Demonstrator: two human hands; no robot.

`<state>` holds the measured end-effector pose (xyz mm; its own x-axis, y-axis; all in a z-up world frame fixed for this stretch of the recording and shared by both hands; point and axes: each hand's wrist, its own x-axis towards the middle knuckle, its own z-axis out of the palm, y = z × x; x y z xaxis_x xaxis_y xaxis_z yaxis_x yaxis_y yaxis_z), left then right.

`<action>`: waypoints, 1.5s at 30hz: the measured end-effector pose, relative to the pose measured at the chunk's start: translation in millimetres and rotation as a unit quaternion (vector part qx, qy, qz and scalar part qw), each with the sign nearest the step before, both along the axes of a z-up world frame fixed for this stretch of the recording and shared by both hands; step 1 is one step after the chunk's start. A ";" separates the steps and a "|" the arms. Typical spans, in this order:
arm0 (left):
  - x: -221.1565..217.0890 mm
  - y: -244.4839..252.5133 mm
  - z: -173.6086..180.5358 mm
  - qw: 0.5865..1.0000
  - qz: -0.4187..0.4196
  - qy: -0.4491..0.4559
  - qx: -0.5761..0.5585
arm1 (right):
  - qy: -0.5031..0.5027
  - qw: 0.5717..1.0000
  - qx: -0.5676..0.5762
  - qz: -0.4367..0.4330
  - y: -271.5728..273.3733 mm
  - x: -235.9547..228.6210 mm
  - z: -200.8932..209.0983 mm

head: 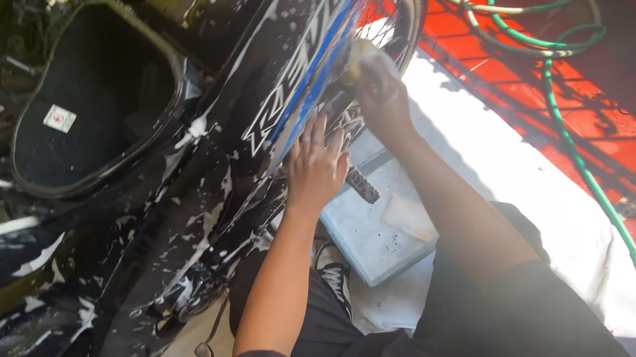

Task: Scrubbing various parts of a motorcycle with a soapy sponge and rinsing the sponge in a tray.

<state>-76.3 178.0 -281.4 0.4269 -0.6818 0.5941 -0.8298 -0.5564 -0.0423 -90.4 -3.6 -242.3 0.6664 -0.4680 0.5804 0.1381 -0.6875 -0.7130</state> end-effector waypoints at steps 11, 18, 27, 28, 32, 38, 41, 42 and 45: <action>-13.0 8.3 -22.3 0.958 -0.028 0.262 0.111 | -0.033 0.986 -0.157 -0.053 18.4 -11.5 8.8; -20.6 27.6 -45.4 0.860 -0.006 0.467 0.208 | 0.217 0.971 -0.048 0.086 51.3 -46.2 -36.5; -17.1 50.8 -67.8 0.789 0.140 0.583 0.132 | 0.254 0.952 -0.159 0.068 45.6 -76.1 -37.4; -16.9 52.2 -69.5 0.753 0.154 0.640 -0.001 | 0.210 0.968 -0.129 0.055 57.0 -75.9 -26.4; -35.9 51.3 -47.9 0.574 0.172 0.663 -0.449 | 0.196 0.975 -0.067 0.082 98.7 -67.1 -2.2; -23.8 65.3 -11.4 0.371 0.135 0.713 -0.579 | 0.263 0.955 -0.120 0.069 97.4 -55.1 -30.2; -23.2 56.7 -12.1 0.370 0.134 0.702 -0.593 | 0.341 0.936 -0.073 0.053 101.1 -54.3 -17.4; -21.8 57.0 -17.1 0.370 0.132 0.703 -0.593 | 0.340 0.936 -0.074 0.051 105.2 -50.4 -17.5; -23.6 59.2 -27.7 0.372 0.165 0.704 -0.582 | 0.087 0.975 -0.188 0.079 122.5 -41.2 -19.3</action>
<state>-99.9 237.2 -309.1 0.8197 -0.0845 -0.5665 0.5487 0.4000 0.7342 -131.7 118.9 -261.7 0.8167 -0.1281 0.5627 0.1622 -0.8848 -0.4368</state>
